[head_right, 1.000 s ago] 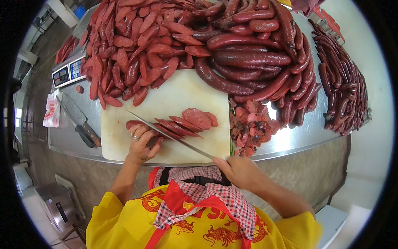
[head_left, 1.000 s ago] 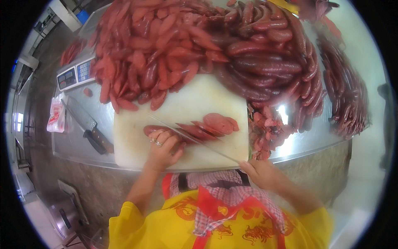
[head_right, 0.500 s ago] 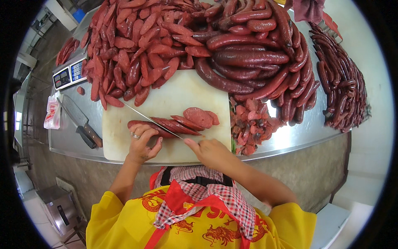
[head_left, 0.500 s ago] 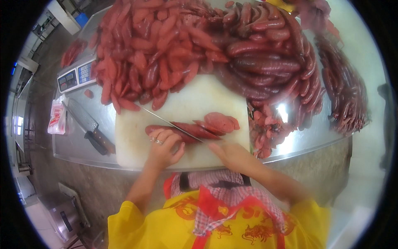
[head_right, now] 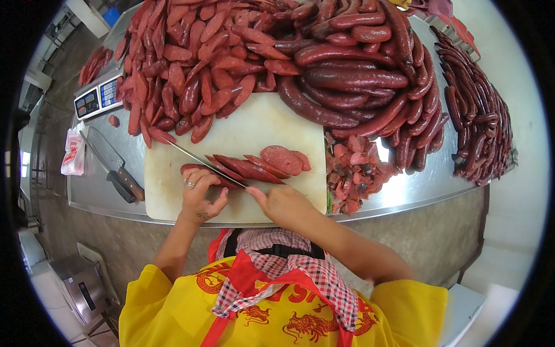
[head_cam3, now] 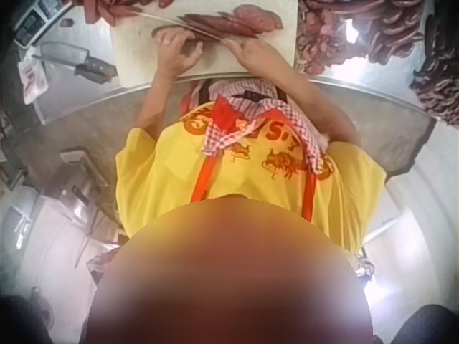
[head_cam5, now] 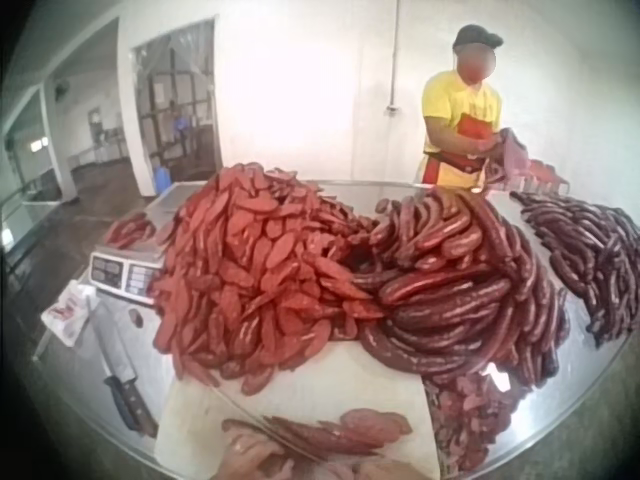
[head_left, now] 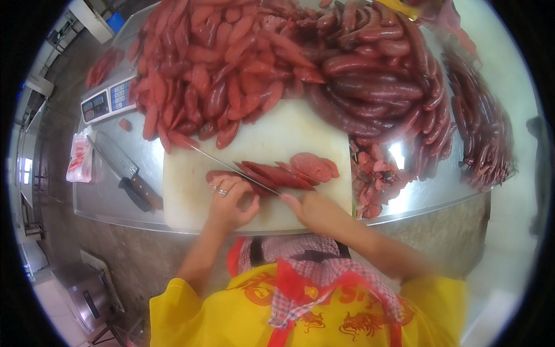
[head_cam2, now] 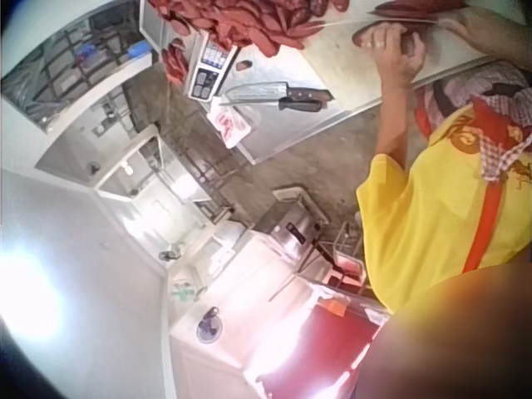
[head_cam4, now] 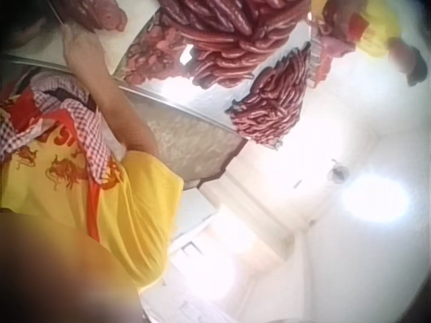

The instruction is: The person slices long pieces of red meat on a white cutting board using a knife. They repeatedly cut the meat into smaller pieces and place them into a metal bowl. Another person in the background handles similar meat on a separate table.

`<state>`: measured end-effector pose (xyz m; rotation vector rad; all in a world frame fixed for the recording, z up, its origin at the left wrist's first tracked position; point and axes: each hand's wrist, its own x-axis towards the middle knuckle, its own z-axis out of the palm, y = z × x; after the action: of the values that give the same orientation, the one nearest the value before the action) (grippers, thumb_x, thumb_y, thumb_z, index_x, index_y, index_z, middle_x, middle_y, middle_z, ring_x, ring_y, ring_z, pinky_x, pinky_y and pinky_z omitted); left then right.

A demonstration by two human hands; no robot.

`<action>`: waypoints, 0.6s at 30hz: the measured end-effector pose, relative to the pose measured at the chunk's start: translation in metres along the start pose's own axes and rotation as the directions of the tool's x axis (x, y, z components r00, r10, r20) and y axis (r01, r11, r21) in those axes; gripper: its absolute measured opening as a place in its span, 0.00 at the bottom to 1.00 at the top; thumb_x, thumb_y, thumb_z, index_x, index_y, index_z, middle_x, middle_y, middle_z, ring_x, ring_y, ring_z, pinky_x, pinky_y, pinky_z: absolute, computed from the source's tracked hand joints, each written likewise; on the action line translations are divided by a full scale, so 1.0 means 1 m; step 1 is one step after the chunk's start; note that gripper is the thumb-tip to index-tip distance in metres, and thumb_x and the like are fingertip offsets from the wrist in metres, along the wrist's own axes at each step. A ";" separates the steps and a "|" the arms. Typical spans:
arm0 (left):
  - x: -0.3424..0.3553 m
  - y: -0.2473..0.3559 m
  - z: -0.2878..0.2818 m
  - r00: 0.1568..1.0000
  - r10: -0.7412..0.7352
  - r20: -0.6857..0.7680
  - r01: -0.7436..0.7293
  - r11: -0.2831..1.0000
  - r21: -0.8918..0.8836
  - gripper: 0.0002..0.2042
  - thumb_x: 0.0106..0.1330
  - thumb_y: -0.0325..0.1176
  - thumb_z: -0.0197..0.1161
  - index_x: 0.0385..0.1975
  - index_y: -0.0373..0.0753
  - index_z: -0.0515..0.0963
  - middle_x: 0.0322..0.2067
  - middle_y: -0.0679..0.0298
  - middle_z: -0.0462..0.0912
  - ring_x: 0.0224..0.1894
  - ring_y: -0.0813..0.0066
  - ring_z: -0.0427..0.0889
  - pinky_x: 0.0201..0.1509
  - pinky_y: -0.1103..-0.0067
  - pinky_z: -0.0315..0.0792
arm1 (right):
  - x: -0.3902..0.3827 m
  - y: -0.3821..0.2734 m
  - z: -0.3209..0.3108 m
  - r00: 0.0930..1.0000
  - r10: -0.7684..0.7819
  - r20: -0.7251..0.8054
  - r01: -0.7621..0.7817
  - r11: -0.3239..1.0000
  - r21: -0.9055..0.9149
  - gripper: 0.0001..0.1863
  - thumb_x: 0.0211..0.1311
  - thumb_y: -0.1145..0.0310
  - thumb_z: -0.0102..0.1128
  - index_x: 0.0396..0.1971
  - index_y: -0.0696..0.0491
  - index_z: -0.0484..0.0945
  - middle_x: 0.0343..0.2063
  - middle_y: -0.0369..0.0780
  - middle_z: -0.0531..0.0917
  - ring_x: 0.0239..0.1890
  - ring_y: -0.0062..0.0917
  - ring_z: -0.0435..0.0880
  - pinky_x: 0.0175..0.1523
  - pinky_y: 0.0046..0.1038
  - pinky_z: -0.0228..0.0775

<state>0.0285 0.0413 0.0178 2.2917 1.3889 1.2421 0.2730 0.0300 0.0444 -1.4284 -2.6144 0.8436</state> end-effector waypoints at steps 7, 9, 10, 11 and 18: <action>-0.002 0.000 -0.007 0.997 -0.032 -0.065 0.037 0.996 0.082 0.14 0.42 0.26 0.67 0.32 0.40 0.75 0.35 0.60 0.75 0.41 0.56 0.72 0.49 0.66 0.65 | -0.075 -0.009 -0.044 0.917 0.345 0.202 -0.366 0.927 0.081 0.18 0.70 0.63 0.47 0.55 0.54 0.71 0.23 0.50 0.79 0.24 0.45 0.81 0.27 0.42 0.72; -0.002 -0.001 -0.007 0.998 -0.030 -0.057 0.034 0.996 0.085 0.15 0.41 0.25 0.67 0.32 0.40 0.75 0.35 0.60 0.75 0.41 0.56 0.72 0.50 0.66 0.65 | -0.120 -0.016 -0.065 0.984 0.135 0.113 -0.138 0.990 0.026 0.17 0.71 0.60 0.46 0.49 0.55 0.74 0.21 0.51 0.79 0.25 0.47 0.81 0.27 0.43 0.72; -0.003 -0.001 -0.006 0.997 -0.024 -0.070 0.030 0.995 0.091 0.15 0.40 0.25 0.66 0.31 0.40 0.75 0.34 0.59 0.75 0.41 0.56 0.72 0.49 0.66 0.65 | -0.129 -0.014 -0.066 0.963 0.222 0.155 -0.233 0.971 0.056 0.16 0.71 0.61 0.46 0.49 0.55 0.74 0.21 0.51 0.79 0.25 0.47 0.81 0.27 0.43 0.72; -0.003 -0.002 -0.006 0.997 -0.018 -0.081 0.026 0.995 0.097 0.15 0.40 0.25 0.66 0.31 0.40 0.75 0.34 0.59 0.75 0.41 0.56 0.72 0.49 0.66 0.65 | -0.135 -0.014 -0.067 0.931 0.307 0.200 -0.328 0.941 0.083 0.16 0.71 0.61 0.46 0.49 0.55 0.75 0.20 0.51 0.79 0.24 0.47 0.81 0.26 0.43 0.72; -0.008 -0.001 -0.005 0.996 -0.057 -0.065 0.061 0.997 0.050 0.14 0.42 0.27 0.66 0.31 0.41 0.75 0.35 0.60 0.75 0.42 0.58 0.73 0.49 0.66 0.64 | -0.006 -0.008 0.000 0.993 -0.085 0.081 0.094 0.989 -0.117 0.18 0.69 0.67 0.47 0.54 0.59 0.71 0.19 0.50 0.78 0.22 0.45 0.80 0.24 0.42 0.71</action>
<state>0.0223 0.0338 0.0163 2.2454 1.5163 1.2862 0.2706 0.0217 0.0493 -1.3169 -2.8069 0.7569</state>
